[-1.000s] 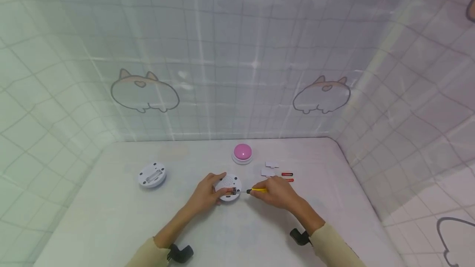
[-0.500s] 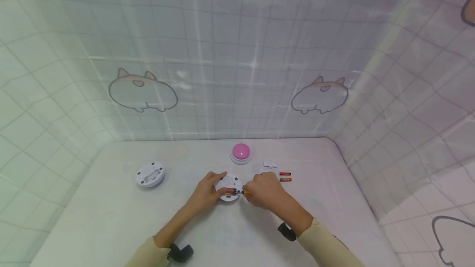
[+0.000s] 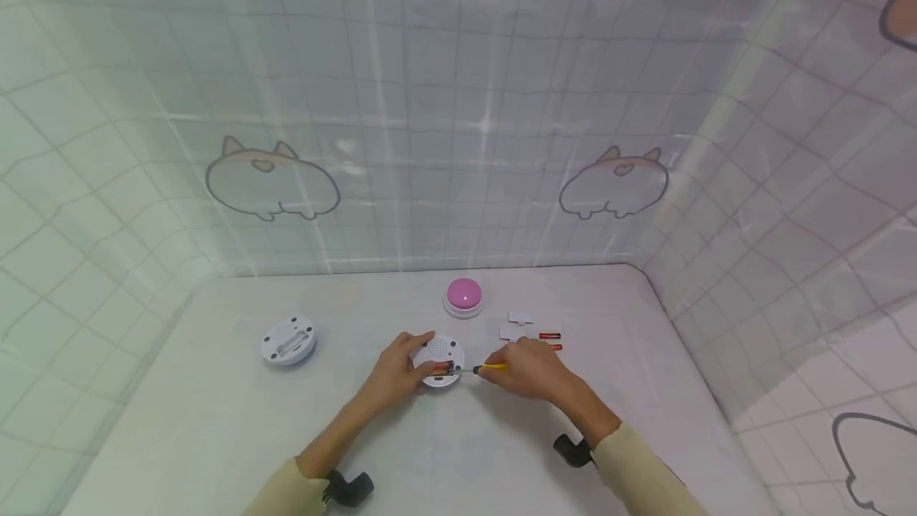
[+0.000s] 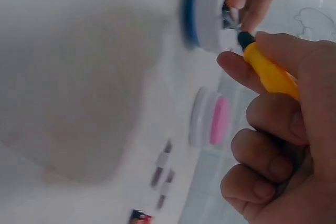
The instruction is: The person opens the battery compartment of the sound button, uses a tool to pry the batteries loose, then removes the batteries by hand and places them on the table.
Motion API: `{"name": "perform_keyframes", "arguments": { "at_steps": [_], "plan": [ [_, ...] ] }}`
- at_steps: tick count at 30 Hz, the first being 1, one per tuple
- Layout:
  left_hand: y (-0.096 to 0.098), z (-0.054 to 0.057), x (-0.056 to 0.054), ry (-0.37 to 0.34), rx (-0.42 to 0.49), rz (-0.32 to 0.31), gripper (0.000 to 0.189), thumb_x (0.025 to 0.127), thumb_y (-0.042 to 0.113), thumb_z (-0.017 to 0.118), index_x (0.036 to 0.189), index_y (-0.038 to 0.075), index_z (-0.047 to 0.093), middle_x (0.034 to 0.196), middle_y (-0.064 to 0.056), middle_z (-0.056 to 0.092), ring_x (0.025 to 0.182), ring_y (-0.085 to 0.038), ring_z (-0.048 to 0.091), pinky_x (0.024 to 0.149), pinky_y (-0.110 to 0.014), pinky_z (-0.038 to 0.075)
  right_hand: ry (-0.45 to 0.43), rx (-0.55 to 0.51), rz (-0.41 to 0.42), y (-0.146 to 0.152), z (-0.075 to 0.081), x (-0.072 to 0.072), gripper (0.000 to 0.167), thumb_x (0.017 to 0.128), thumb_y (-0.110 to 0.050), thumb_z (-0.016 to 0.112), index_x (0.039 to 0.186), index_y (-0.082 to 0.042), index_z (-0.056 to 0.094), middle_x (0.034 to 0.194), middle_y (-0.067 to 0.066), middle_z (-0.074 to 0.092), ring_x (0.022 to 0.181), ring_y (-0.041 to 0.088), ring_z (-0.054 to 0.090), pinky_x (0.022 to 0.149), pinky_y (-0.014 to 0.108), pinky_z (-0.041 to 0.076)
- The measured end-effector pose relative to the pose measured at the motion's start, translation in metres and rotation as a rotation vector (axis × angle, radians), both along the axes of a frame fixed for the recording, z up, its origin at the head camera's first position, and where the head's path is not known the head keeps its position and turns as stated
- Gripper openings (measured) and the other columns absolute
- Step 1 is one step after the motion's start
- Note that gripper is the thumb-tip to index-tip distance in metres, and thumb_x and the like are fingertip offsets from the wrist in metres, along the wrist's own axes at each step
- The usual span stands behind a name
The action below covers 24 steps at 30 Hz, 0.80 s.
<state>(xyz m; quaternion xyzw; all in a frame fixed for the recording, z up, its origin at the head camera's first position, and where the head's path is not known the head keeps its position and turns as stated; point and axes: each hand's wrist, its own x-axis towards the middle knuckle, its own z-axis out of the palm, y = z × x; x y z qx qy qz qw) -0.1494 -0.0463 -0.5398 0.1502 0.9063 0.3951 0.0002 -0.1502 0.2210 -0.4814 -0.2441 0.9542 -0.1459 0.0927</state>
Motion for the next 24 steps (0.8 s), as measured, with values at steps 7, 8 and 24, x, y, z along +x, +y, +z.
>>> {"name": "perform_keyframes", "arguments": {
  "at_steps": [7,8,24],
  "plan": [
    [0.001,0.001,0.000,0.003,-0.023,0.004,0.057,0.092,0.025,0.075,0.144,0.011,0.055,0.114,-0.006,0.057,0.060,-0.005,0.051,0.058,-0.020,0.046,0.039,-0.069,0.005,0.007,-0.010,0.001,0.027,0.094,-0.045,0.068,0.110,-0.026,0.080,0.104,-0.012,0.076,0.078,0.005,0.055,0.065,0.025,0.044],
    [0.001,0.001,0.001,0.003,-0.026,0.004,0.058,0.092,0.025,0.075,0.144,0.011,0.055,0.113,-0.006,0.057,0.060,-0.005,0.051,0.058,-0.020,0.046,0.047,-0.071,0.005,0.007,-0.010,0.002,0.027,0.093,-0.044,0.069,0.111,-0.027,0.080,0.105,-0.012,0.076,0.078,0.005,0.055,0.063,0.025,0.044],
    [-0.002,-0.005,0.001,0.037,-0.021,-0.003,0.057,0.092,0.022,0.075,0.143,0.009,0.056,0.113,-0.006,0.057,0.058,-0.004,0.050,0.057,-0.020,0.045,0.087,-0.122,-0.010,0.005,-0.017,0.006,0.025,0.094,-0.045,0.069,0.107,-0.027,0.081,0.087,-0.017,0.074,0.076,0.003,0.058,0.061,0.021,0.044]
  ]
}}
